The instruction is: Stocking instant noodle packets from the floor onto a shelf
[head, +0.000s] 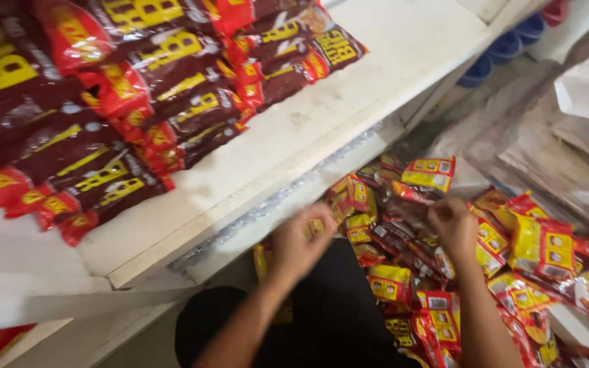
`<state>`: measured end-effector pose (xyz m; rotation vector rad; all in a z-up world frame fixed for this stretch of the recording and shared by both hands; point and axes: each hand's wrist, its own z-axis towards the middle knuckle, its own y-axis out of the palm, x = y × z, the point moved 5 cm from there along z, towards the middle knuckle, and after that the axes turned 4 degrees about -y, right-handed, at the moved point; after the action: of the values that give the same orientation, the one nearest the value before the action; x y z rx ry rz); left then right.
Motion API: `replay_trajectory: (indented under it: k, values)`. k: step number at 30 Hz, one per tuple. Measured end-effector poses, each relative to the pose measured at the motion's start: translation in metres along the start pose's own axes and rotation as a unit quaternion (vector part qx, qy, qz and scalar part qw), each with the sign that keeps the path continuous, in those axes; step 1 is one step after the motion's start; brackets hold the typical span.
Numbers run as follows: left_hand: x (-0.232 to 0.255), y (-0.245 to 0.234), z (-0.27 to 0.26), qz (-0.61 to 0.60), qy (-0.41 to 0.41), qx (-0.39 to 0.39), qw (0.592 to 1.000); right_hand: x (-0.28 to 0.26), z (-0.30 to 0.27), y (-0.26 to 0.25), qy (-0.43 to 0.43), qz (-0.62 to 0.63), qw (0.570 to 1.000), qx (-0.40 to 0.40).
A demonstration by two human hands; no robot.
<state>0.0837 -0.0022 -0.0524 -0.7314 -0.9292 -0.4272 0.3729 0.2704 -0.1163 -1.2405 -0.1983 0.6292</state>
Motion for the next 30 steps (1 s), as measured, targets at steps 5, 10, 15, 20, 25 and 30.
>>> replay_trajectory:
  k: [5,10,15,20,25,30]
  values:
    - [-0.032,0.109,-0.08,-0.522,-0.386,-0.2,0.734,-0.161,-0.07,-0.067,-0.279,0.132,0.949,-0.067]
    - [-0.009,0.038,-0.061,-0.626,-0.375,0.095,0.677,-0.22,-0.128,-0.09,-0.43,0.304,0.849,0.035]
    - [-0.025,-0.002,-0.072,-0.607,-0.302,0.145,0.721,-0.209,-0.11,-0.07,-0.147,0.42,0.894,0.047]
    - [0.002,-0.038,-0.061,-0.466,-0.199,0.067,0.86,-0.214,-0.081,-0.023,0.239,0.729,0.613,-0.189]
    - [-0.056,-0.043,-0.075,-0.519,-0.287,0.232,0.771,-0.217,-0.081,-0.004,0.207,0.749,0.6,-0.188]
    - [-0.051,-0.062,-0.077,-0.52,-0.317,0.189,0.77,-0.242,-0.045,-0.059,0.111,0.618,0.746,-0.221]
